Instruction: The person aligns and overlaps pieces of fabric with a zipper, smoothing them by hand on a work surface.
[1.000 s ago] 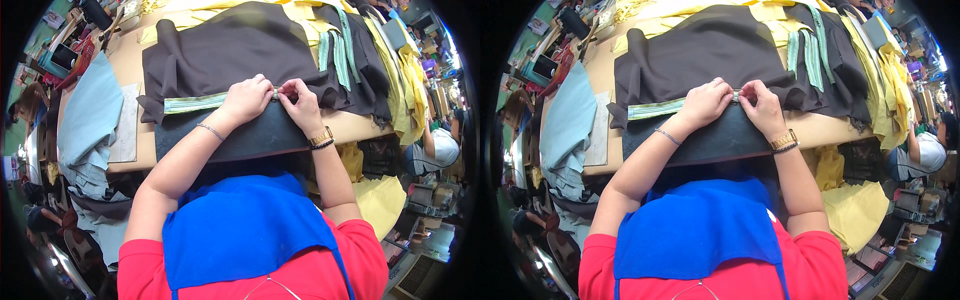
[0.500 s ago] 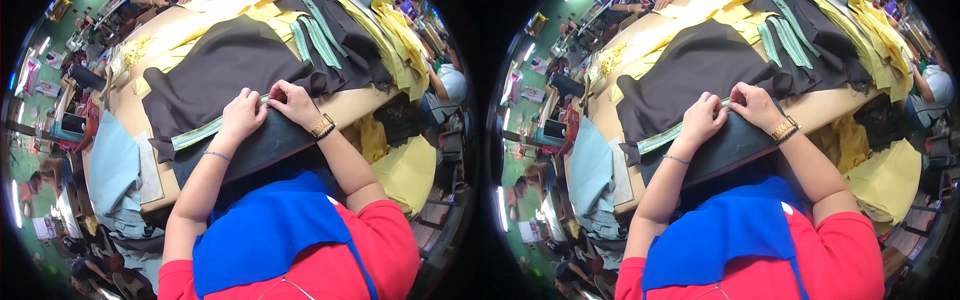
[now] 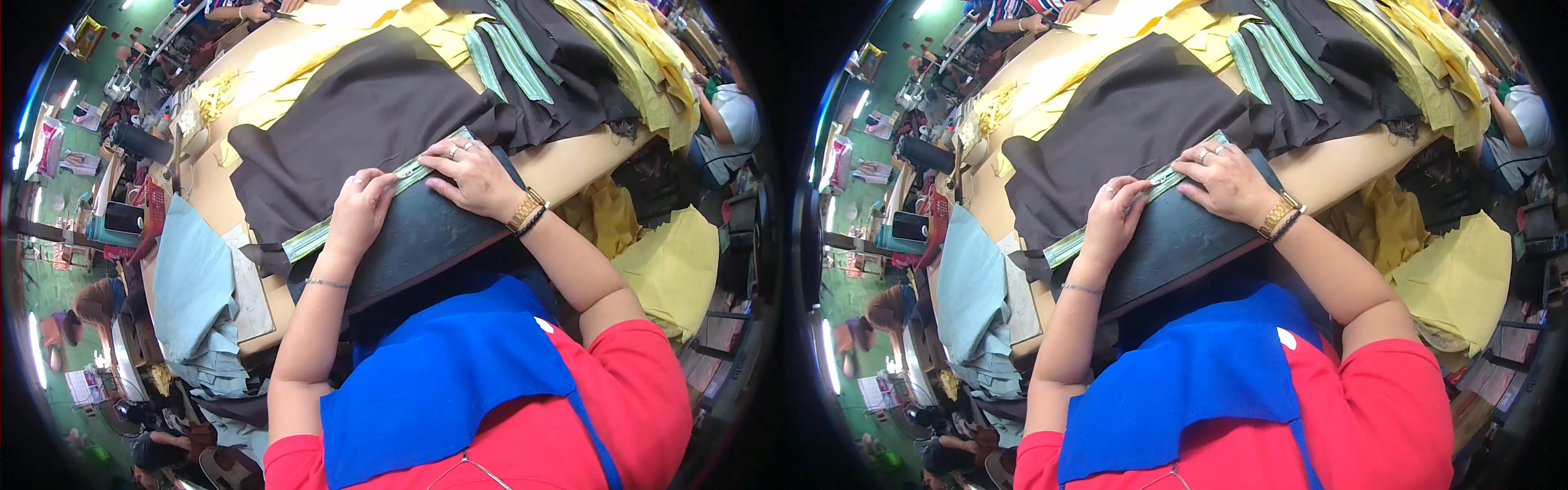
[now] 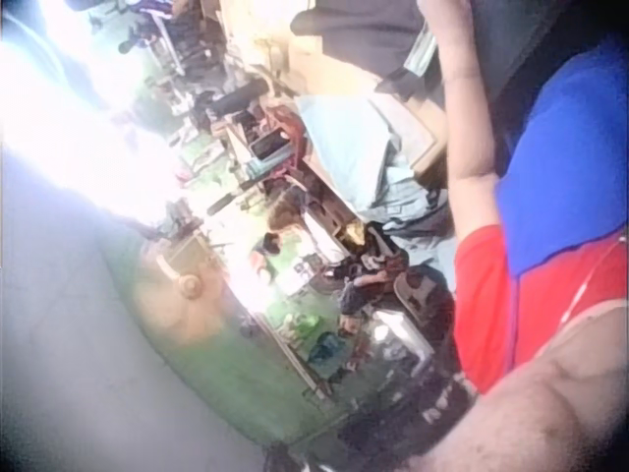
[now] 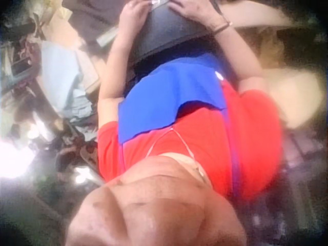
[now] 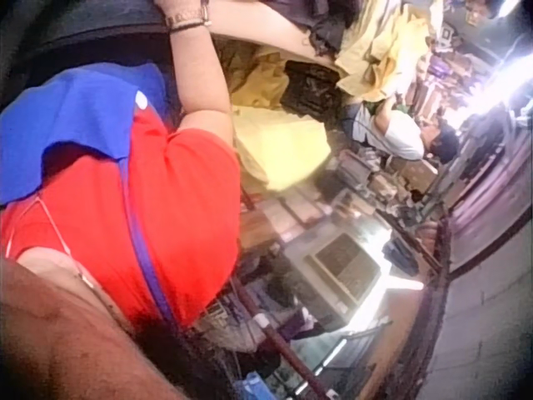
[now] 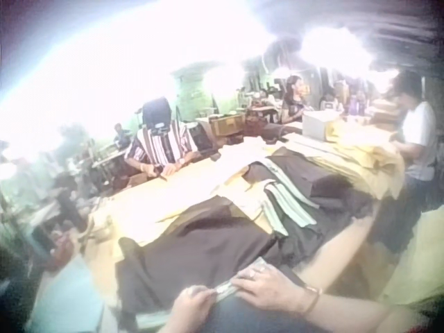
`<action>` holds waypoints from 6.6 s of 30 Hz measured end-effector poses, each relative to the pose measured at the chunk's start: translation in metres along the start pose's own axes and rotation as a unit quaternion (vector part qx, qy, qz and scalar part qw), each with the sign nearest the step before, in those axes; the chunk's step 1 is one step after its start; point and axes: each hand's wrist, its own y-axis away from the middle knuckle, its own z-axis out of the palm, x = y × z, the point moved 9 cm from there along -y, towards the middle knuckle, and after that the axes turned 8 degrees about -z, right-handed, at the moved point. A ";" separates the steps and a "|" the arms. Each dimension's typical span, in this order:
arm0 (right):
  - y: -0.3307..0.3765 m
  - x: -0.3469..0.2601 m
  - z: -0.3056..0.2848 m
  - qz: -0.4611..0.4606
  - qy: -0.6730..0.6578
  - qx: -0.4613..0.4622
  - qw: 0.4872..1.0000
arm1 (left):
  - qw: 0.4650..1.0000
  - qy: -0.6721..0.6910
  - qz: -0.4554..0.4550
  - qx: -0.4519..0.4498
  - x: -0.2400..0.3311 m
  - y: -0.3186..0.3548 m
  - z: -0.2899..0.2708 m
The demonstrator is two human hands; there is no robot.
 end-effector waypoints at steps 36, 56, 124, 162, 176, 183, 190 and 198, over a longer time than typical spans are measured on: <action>-0.015 0.027 -0.001 0.013 0.003 -0.019 1.000 | 0.968 -0.180 -0.102 -0.145 -0.026 0.087 -0.023; 0.039 0.024 -0.022 0.066 0.022 -0.070 0.995 | 0.774 -0.308 -0.530 0.154 -0.277 0.212 -0.310; -0.077 -0.091 -0.239 0.009 -0.189 -0.022 0.982 | 0.941 0.318 -0.033 -0.110 0.086 0.162 -0.309; -0.038 -0.035 0.016 0.082 -0.160 -0.047 0.983 | 0.979 -0.067 -0.163 0.102 -0.003 0.058 -0.051; -0.045 -0.016 0.040 0.100 -0.088 -0.068 0.989 | 0.965 -0.123 -0.215 0.084 -0.028 0.042 -0.045; -0.047 -0.014 0.039 0.107 -0.084 -0.072 0.988 | 0.965 -0.097 -0.234 0.076 -0.032 0.037 -0.046; -0.047 -0.013 0.040 0.116 -0.089 -0.073 0.987 | 0.965 -0.109 -0.225 0.083 -0.031 0.036 -0.046; -0.047 -0.012 0.042 0.120 -0.091 -0.079 0.985 | 0.963 -0.106 -0.240 0.070 -0.033 0.037 -0.043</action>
